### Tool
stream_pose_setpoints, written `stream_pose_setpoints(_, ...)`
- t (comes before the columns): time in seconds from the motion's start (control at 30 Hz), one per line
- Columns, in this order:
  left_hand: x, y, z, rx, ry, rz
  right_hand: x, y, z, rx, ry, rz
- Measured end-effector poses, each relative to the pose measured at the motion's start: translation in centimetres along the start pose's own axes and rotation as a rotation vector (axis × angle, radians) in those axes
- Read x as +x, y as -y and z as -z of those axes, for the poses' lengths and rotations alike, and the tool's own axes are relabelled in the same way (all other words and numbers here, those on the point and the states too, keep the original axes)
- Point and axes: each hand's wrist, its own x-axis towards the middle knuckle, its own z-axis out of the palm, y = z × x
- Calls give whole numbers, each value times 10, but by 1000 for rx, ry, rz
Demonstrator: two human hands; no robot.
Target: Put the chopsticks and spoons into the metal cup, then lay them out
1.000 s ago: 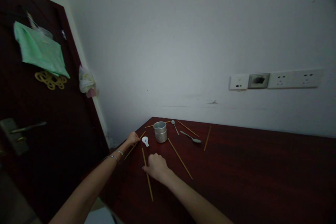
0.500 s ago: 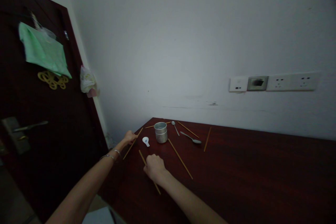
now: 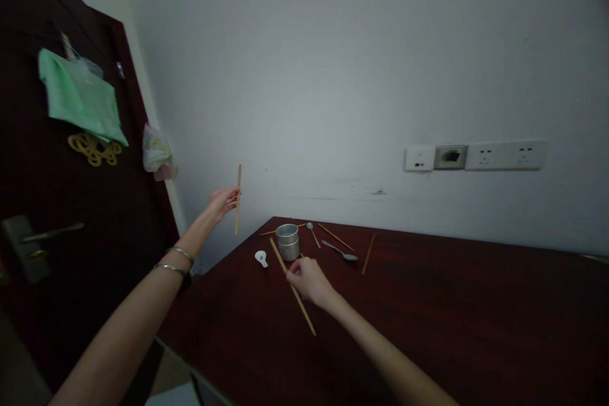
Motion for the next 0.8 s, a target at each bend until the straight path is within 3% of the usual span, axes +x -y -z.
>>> stream_pose_setpoints(0.13,-22,-33,-52,-50,190,-46,-11,-10,52,300,-43,-48)
stream_pose_setpoints(0.27,-55,-35,-115,-109,403,-35,-28,-24,106,502,-123,-65)
stream_pose_setpoints(0.37,-80,-19,-161,-139,522,32,-43,-38,136,564,-198,-111)
stream_pose_setpoints(0.5,-111,14,-213,-142,638,125,-62,-61,161,594,-288,-159)
stream_pose_setpoints(0.8,-180,82,-298,-156,824,360,-93,-123,178,601,-426,-294)
